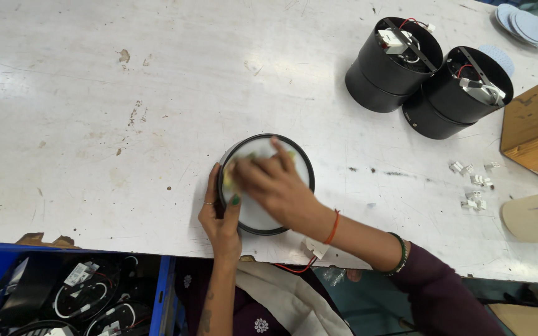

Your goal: The person wipes the exterior and diffuser of a black cylindrical light fixture with a cloth, then connects a white power adapter to the internal wiring and places the adapter inside the housing. The person repeats this process for multiple fixtures, retrieving them from a blue bin and placing finished units on the table.

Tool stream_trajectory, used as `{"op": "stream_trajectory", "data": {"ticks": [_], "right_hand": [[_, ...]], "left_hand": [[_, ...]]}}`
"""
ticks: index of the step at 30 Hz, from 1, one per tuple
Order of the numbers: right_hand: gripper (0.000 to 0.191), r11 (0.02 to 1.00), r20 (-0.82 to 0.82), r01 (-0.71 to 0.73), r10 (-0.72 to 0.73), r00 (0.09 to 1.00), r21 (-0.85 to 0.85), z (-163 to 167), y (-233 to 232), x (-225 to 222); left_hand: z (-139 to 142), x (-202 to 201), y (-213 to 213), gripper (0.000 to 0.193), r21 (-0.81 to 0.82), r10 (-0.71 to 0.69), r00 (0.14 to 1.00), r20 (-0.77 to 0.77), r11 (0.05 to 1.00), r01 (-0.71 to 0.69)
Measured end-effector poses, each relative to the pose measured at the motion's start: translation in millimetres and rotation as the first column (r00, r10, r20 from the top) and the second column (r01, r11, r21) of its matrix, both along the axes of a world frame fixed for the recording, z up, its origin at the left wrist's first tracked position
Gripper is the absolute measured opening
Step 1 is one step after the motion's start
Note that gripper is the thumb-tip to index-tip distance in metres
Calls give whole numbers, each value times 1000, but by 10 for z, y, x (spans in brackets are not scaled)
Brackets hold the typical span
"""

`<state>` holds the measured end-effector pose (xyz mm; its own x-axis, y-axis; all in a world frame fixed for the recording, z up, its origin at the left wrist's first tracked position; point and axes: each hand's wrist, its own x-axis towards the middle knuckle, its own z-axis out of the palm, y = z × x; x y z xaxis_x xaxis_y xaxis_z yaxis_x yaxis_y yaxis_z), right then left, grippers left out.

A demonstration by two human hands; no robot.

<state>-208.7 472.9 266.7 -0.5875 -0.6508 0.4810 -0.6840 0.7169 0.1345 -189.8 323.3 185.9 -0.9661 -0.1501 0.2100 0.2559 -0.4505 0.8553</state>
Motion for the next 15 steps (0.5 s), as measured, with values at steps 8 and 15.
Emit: {"op": "stream_trajectory", "data": {"ticks": [8,15], "right_hand": [[30,978,169,-209,209,963,-17,-151,578,514],[50,970,-117,192,-175,978,150,-26,825,70]], "left_hand": [[28,54,20,65,-44,88,996,-5,995,-89],[33,42,-1,66,-41,70,997,-36,997,-71]]}}
